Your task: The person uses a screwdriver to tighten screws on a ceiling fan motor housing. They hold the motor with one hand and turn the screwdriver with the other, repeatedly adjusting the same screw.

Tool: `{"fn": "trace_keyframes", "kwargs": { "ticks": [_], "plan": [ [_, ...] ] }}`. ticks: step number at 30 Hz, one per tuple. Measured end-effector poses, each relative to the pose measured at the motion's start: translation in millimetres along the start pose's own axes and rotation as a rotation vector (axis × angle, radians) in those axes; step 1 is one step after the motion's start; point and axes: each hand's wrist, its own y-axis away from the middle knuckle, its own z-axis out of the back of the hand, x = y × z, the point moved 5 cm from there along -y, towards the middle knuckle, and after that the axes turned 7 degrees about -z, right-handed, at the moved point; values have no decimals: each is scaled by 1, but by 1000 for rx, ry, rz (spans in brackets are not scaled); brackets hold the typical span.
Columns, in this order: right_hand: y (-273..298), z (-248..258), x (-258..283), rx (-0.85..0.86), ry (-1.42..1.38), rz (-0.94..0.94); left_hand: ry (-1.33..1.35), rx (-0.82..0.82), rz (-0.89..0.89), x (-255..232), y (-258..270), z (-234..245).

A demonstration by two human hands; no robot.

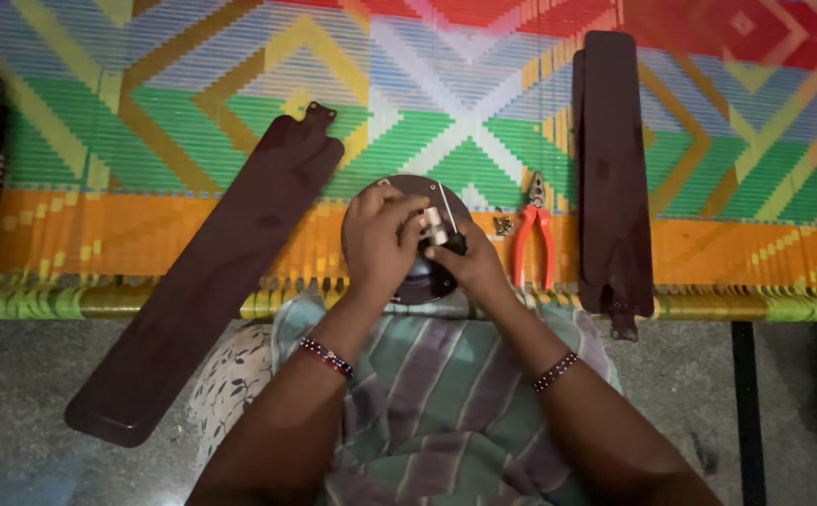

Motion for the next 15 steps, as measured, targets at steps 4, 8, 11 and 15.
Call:
{"fn": "trace_keyframes", "kwargs": {
  "ticks": [4,8,11,15],
  "plan": [
    [-2,3,-2,-44,61,-38,7,28,92,15,2,-11],
    [0,1,-6,-180,122,-61,-10,7,74,24,4,-13],
    [1,1,-4,-241,185,-16,-24,4,56,27,5,-14],
    [1,-2,-6,-216,86,-76,-39,45,81,29,7,-18]
  ]
}}
